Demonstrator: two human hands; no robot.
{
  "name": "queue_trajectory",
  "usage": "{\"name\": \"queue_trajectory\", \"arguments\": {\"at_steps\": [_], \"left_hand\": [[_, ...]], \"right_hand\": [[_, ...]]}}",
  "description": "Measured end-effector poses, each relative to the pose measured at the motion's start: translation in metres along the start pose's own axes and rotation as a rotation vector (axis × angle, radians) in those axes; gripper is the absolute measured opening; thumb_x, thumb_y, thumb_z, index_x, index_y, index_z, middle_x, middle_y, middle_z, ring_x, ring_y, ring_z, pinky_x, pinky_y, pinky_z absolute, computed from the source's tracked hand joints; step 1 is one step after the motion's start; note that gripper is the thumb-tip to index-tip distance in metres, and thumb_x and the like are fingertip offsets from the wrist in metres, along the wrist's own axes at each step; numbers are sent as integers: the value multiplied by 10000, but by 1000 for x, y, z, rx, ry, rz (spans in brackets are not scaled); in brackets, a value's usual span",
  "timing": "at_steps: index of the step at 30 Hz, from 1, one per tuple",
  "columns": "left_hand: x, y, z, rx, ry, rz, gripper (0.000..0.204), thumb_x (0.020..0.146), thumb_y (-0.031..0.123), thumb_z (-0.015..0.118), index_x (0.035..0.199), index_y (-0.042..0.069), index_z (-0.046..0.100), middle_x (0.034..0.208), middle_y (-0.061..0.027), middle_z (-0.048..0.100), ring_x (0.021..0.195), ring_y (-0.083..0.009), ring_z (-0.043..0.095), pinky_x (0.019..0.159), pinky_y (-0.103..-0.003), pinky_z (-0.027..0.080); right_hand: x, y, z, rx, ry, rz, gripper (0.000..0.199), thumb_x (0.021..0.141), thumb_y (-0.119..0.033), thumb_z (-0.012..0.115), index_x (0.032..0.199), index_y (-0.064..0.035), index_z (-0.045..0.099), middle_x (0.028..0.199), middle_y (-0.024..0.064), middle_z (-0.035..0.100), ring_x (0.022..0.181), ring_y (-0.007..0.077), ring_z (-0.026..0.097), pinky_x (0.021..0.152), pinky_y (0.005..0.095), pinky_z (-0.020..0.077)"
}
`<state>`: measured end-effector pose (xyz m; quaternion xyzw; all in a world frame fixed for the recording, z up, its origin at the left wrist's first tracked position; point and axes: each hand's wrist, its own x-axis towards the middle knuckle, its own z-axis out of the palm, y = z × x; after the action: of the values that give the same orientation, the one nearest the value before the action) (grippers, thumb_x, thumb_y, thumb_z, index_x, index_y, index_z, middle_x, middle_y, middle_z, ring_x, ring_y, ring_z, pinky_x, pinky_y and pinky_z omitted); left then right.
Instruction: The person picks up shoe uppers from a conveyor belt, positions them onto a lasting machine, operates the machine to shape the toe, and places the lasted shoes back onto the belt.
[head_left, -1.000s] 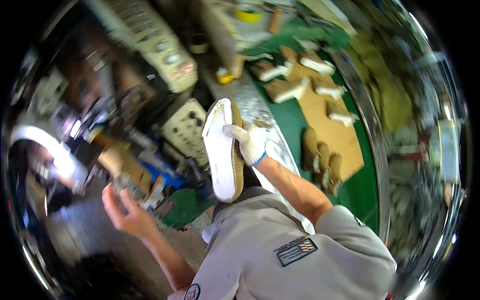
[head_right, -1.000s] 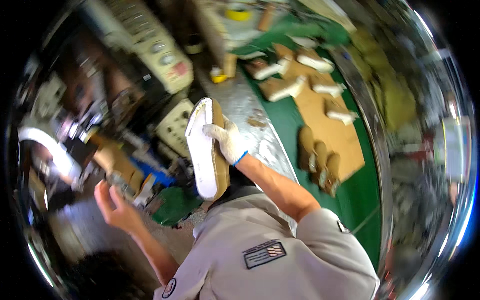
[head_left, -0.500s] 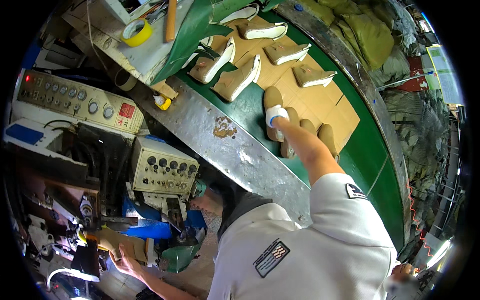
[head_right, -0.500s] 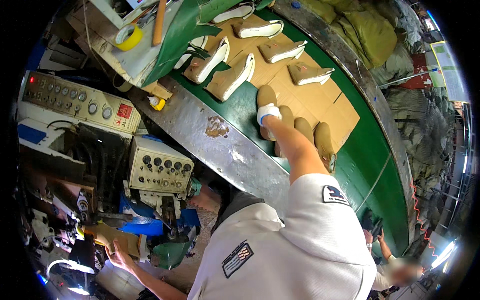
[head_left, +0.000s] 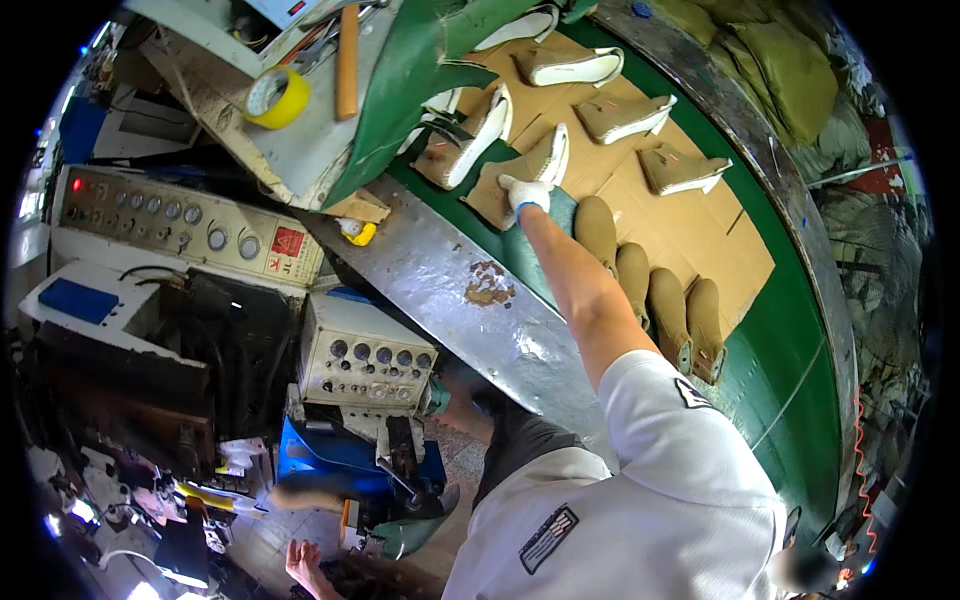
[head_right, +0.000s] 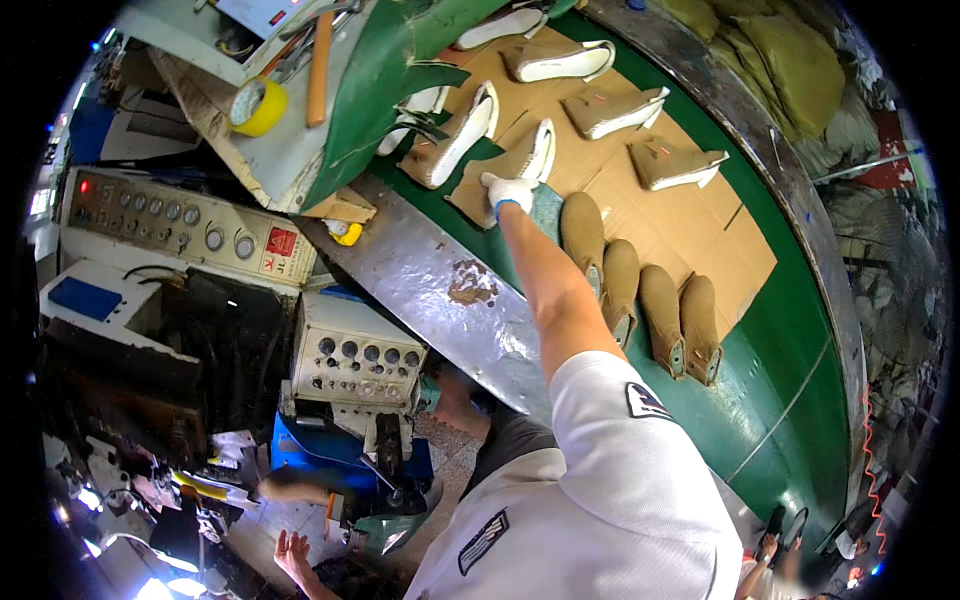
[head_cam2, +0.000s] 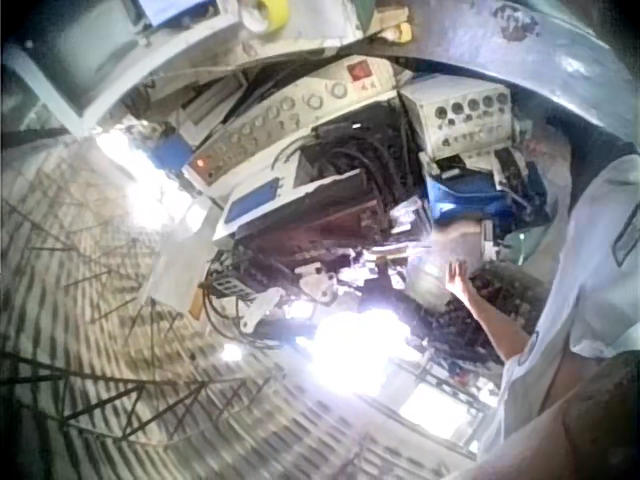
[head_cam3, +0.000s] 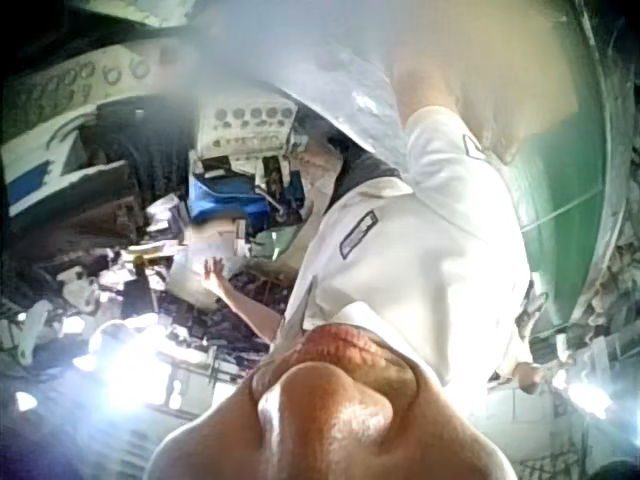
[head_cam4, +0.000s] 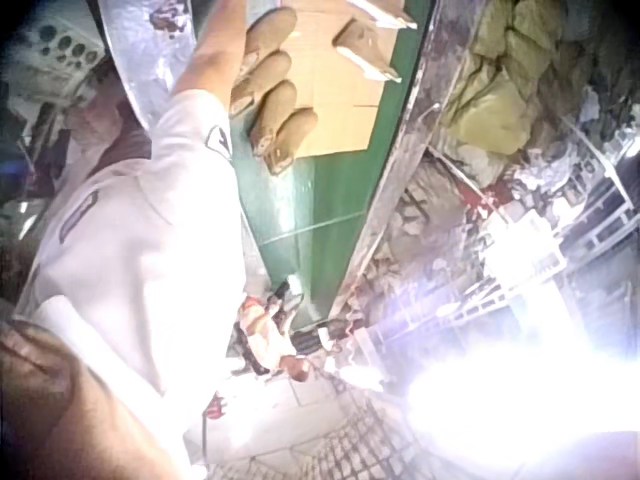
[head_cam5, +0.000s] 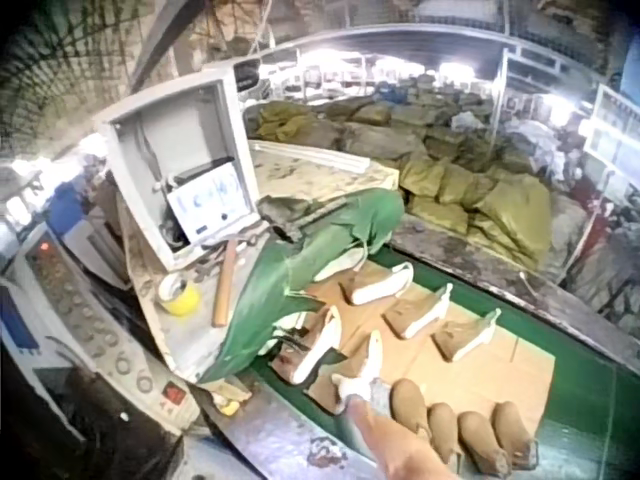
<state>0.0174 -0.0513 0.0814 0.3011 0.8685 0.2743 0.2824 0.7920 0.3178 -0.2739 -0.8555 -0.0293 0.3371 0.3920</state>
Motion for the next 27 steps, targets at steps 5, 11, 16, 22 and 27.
{"name": "queue_trajectory", "arguments": {"at_steps": [5, 11, 16, 22, 27], "left_hand": [[-9, -33, 6, -104, 89, -54, 537, 892, 265, 787, 1290, -56, 623, 939, -96, 720, 778, -178, 708, 630, -266, 537], [-20, 63, 89, -391, 44, 306, 335, 963, 119, 706, 1212, -101, 664, 1053, -103, 721, 935, -156, 674, 816, -280, 545], [-39, 162, 157, -582, -426, 309, 419, 1015, 204, 622, 1321, -82, 608, 1157, -171, 726, 1032, -256, 723, 898, -346, 568], [-3, 134, 104, -796, -380, 16, 284, 920, 173, 759, 1136, -1, 699, 1038, -51, 738, 825, -134, 699, 762, -312, 593], [26, 83, 68, -996, -177, -18, 347, 876, 83, 782, 1189, -23, 677, 1045, -90, 731, 881, -165, 711, 788, -303, 603]], "right_hand": [[-48, 17, -63, 553, -536, 12, 597, 808, -217, 862, 1294, 35, 623, 1198, 153, 712, 1054, 289, 700, 936, 437, 563], [-259, 46, -136, 778, -1374, 86, 891, 825, -357, 853, 1531, -45, 405, 1478, 127, 535, 1328, 299, 542, 1129, 481, 441], [-455, 44, -96, 774, -1423, 586, 694, 937, -399, 729, 1501, -92, 468, 1462, 146, 548, 1324, 336, 532, 1113, 515, 450], [-592, 22, -41, 394, -1623, 214, 577, 998, -359, 670, 1405, 25, 530, 1314, 127, 633, 1156, 217, 640, 1000, 392, 536], [-650, 27, 7, 283, -1667, 251, 540, 1049, -346, 587, 1449, 10, 513, 1325, 119, 632, 1156, 199, 636, 997, 354, 527]]}}
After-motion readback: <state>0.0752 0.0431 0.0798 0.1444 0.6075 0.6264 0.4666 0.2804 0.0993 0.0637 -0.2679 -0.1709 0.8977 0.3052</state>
